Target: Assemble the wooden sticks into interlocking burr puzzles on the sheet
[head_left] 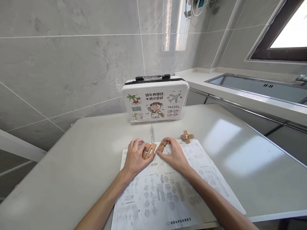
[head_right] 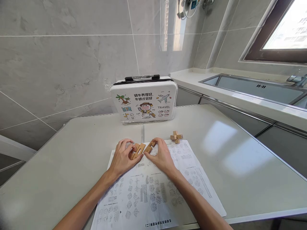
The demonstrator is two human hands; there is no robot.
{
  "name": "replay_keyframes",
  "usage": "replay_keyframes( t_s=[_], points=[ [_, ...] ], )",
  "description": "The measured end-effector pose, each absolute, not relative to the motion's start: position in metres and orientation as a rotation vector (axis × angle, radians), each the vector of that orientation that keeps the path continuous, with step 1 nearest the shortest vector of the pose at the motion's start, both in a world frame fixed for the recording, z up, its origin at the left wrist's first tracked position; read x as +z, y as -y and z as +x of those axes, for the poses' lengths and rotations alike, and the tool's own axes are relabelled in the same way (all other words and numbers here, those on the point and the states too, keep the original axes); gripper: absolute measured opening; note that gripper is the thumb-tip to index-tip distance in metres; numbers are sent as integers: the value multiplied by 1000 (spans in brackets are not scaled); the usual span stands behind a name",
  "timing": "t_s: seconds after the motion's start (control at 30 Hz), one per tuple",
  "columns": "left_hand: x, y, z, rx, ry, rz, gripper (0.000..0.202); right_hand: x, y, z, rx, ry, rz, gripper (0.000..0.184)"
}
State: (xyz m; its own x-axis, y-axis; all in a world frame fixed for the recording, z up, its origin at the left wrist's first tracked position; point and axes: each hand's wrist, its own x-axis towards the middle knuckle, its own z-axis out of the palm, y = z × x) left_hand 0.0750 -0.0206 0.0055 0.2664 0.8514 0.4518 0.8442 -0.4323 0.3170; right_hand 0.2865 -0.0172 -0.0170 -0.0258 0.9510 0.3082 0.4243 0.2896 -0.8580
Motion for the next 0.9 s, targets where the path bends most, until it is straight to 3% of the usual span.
replay_keyframes(
  t_s=[0.3,0.67,0.9],
  points=[
    [9,22,77,932,-1562,2604,22,-8,12,291,1475,975,-1027,68],
    [9,21,78,1010,-1450,2793,2,-9,3,298,1675,626,-771,49],
    [7,20,77,1017,-1470,2698,9,-1,7,298,1742,663,-709,54]
  ],
)
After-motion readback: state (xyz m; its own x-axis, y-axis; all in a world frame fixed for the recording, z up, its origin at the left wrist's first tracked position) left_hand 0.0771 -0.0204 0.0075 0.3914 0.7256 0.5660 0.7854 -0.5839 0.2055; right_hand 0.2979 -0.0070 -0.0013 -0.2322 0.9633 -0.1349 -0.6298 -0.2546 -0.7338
